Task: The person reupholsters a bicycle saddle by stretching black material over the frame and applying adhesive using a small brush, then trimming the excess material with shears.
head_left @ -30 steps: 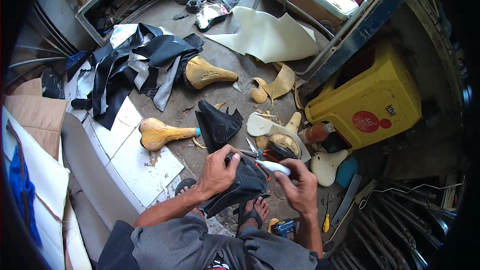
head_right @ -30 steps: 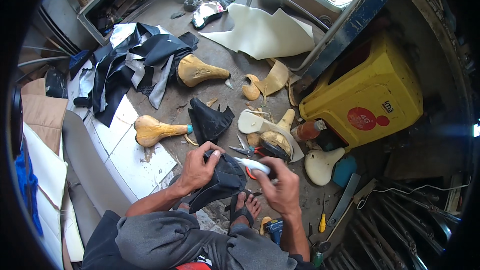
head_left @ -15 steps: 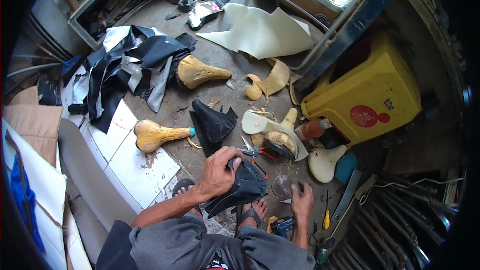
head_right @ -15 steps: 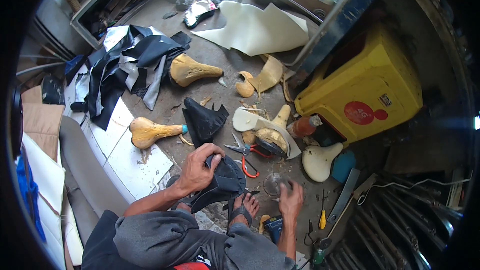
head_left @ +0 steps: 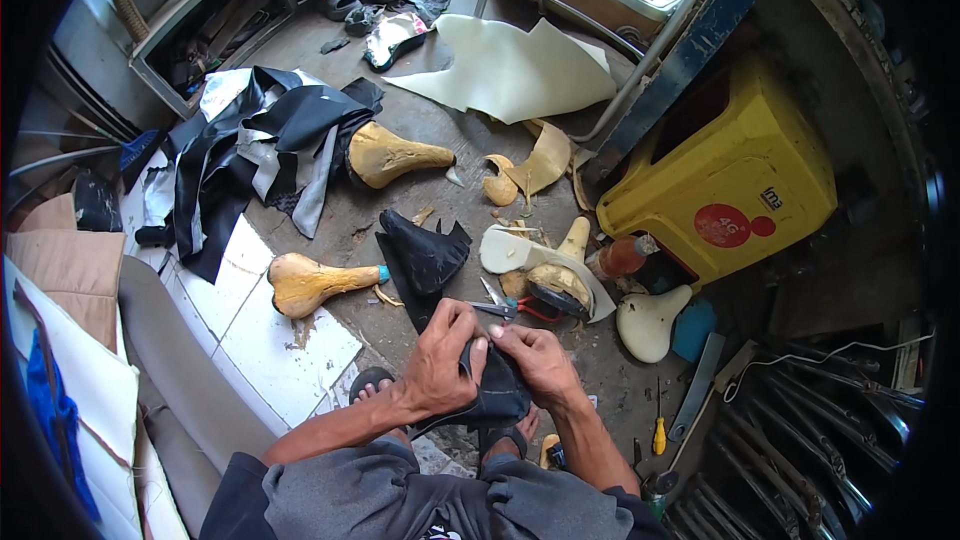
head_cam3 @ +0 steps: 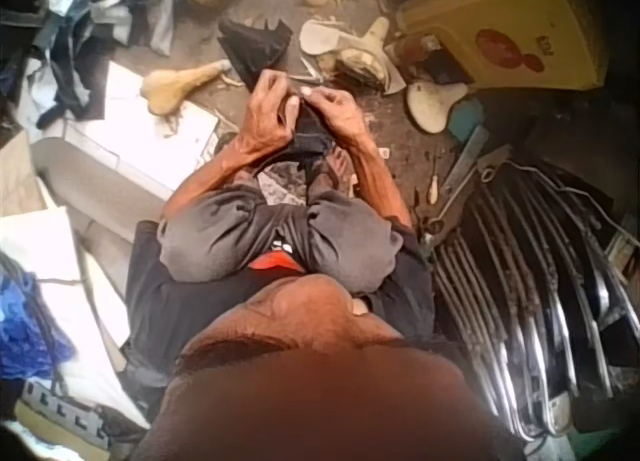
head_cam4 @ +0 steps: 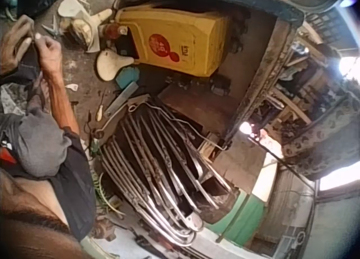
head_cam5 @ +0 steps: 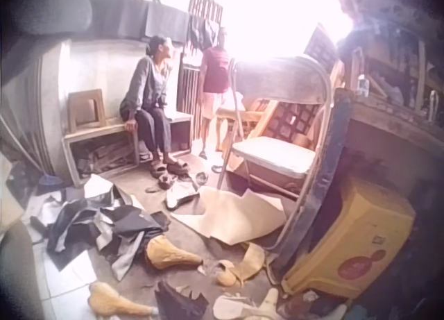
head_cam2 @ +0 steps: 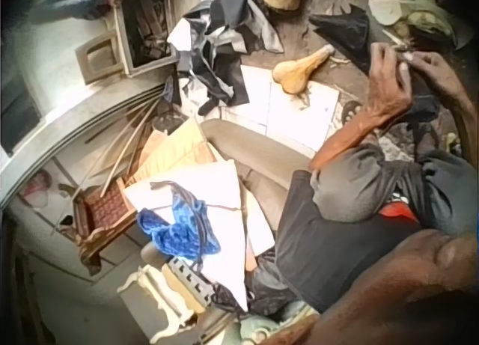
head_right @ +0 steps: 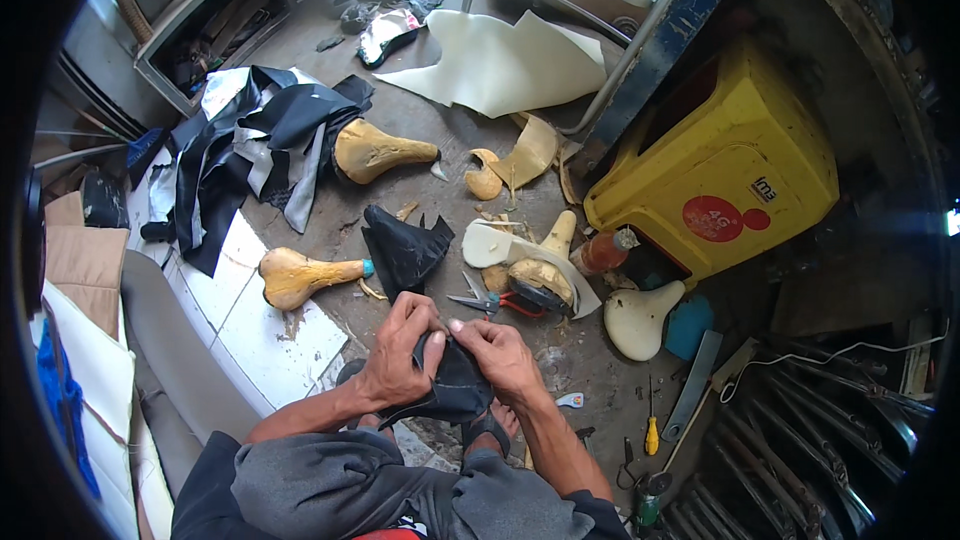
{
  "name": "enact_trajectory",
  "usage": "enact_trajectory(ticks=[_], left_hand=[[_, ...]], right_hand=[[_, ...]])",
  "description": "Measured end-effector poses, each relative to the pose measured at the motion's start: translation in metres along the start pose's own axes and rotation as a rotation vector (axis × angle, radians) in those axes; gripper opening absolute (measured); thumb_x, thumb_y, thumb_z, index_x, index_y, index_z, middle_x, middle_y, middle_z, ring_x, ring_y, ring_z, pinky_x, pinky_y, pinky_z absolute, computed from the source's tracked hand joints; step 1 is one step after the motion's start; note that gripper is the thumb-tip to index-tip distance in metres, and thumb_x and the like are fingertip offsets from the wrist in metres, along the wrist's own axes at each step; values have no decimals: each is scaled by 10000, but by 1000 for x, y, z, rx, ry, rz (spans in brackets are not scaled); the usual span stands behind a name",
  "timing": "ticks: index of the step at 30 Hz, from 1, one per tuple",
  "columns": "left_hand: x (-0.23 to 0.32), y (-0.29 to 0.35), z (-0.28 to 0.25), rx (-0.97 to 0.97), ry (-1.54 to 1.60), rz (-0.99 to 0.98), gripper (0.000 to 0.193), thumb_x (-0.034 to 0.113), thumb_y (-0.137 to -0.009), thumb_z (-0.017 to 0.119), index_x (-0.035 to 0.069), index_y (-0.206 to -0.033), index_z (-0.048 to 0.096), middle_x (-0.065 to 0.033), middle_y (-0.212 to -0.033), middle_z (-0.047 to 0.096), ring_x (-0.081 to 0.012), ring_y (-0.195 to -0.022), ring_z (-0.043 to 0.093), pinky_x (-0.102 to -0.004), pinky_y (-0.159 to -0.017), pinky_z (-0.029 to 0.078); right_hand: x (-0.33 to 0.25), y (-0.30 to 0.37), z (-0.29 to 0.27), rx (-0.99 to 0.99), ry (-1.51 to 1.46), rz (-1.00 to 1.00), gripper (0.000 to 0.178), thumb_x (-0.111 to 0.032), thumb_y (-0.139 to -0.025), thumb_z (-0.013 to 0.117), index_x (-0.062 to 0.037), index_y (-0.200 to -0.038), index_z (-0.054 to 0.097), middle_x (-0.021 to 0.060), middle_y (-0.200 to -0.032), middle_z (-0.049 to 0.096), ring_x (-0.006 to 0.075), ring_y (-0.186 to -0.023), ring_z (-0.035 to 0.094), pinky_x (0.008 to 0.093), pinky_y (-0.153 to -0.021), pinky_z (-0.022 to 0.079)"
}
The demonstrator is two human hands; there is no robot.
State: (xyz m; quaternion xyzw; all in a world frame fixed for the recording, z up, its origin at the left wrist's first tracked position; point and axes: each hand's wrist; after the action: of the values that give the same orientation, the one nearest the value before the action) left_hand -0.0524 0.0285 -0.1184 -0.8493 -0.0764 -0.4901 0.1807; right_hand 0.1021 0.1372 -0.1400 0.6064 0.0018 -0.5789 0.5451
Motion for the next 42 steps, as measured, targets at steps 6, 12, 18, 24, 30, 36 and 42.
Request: enact_trajectory(ticks=[6, 12, 18, 24, 30, 36, 42], left_hand=[[-5, 0, -5, 16, 30, -13, 152, 4, -812, 609, -58, -930, 536, -219, -993, 507, -379, -941, 570, -436, -842, 487], [-3, 3, -7, 46, 97, -7, 233, 82, -784, 670, -45, -927, 537, -211, -1027, 530, -358, -949, 585, -418, -841, 495], [-6, 2, -8, -50, 219, 64, 451, 122, -807, 702, -34, -1181, 504, -205, -1176, 539, -328, -1053, 586, -401, -935, 482], [-35, 4, -18, -297, 918, -188, 874, 406, -875, 752, 90, -1508, 239, -186, -1490, 417, -276, -1298, 507, -418, -1100, 407], [-43, 6, -26, -349, 936, -488, 633, 544, -1083, 387, 32, -1419, 547, -127, -1332, 622, -197, -1177, 615, -325, -1042, 452], [-18, -8, -28, -452, 715, -416, 593, 484, -1089, 440, -6, -1382, 600, -115, -1247, 670, -151, -1145, 603, -294, -999, 473], [-12, -8, -26, -423, 720, -489, 416, 342, -1079, 537, 9, -1277, 690, -87, -1148, 712, -132, -1061, 624, -287, -958, 494]], right_hand=[[-3, 7, 7, -35, 54, -94, 331, -344, -1013, 672, -19, -1054, 721, -36, -878, 653, 29, -769, 551, 213, -663, 455], [-2, 8, 4, -74, 122, -219, 278, -292, -997, 698, -14, -1014, 700, -27, -894, 644, 29, -816, 534, 226, -698, 451], [7, 8, -3, 12, 306, -356, 219, -240, -986, 701, -22, -975, 682, -29, -880, 630, 27, -760, 500, 219, -645, 412], [2, 21, -5, 119, 157, -397, 185, -203, -985, 709, -25, -978, 660, -46, -811, 593, 15, -750, 497, 207, -642, 408], [0, 26, -3, 130, 152, -480, 182, -197, -986, 706, -21, -972, 660, -47, -812, 598, 19, -737, 504, 199, -635, 406], [3, 24, -2, 117, 240, -534, 170, -169, -968, 725, -9, -981, 667, -30, -809, 611, 24, -701, 522, 217, -591, 416], [-8, 29, 9, 122, 448, -657, 135, -113, -962, 721, 0, -965, 647, -28, -793, 610, 27, -700, 529, 218, -603, 417]])
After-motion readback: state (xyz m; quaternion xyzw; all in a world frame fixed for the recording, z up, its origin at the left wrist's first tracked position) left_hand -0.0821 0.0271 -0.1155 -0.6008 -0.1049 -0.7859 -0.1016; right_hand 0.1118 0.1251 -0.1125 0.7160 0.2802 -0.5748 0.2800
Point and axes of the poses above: each hand's wrist, its own y-axis away from the middle knuckle, its own z-axis out of the palm, x = y × z
